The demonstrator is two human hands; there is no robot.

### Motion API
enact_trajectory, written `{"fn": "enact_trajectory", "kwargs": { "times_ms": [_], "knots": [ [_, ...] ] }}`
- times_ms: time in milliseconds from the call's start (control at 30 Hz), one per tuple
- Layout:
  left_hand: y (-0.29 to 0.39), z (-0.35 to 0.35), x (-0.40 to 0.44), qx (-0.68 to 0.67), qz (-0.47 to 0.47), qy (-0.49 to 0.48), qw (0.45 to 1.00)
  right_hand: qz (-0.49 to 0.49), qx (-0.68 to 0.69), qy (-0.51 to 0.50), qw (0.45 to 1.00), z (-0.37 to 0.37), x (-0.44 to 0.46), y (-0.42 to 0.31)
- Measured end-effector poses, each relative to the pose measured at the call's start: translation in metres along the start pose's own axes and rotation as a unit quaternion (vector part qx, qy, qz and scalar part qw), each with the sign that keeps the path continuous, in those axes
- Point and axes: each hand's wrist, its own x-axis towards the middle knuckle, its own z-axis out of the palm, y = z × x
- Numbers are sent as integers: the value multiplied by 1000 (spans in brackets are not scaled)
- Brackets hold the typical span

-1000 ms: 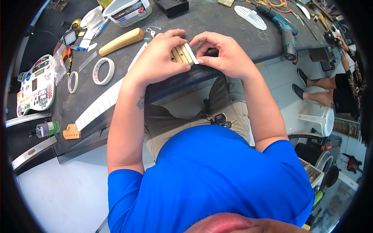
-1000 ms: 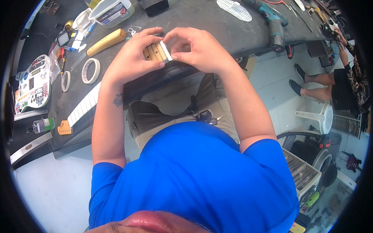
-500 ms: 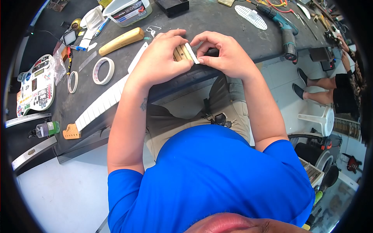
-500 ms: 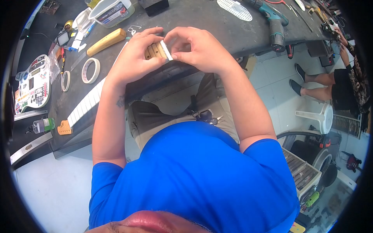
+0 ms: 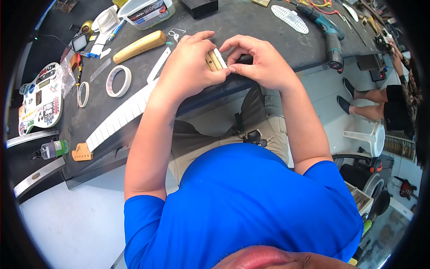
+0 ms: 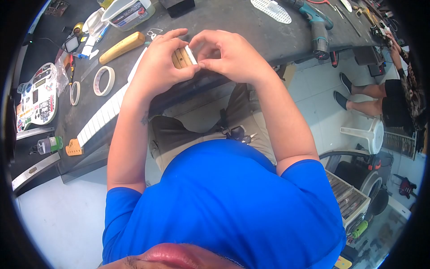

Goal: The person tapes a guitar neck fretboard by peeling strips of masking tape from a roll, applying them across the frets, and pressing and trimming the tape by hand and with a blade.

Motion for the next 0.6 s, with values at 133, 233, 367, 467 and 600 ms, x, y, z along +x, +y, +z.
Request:
{"fn": "enact_trajectory", "kwargs": {
  "times_ms": [133,233,367,467,600],
  "knots": [
    [0,6,-3,33,20,21,999,-7,33,2,999,0,0,1],
    [5,8,-2,60,13,26,998,1,30,7,1000,0,-1,-1],
    [10,8,-2,85,4,31,996,3,14,23,1000,0,-2,-2],
    [14,6,0,81,-28,-3,996,-13,-29,47,998,-1,-4,5],
    [15,5,1,83,-33,-11,996,-92,-160,80,980,0,-6,9]
  ]
}}
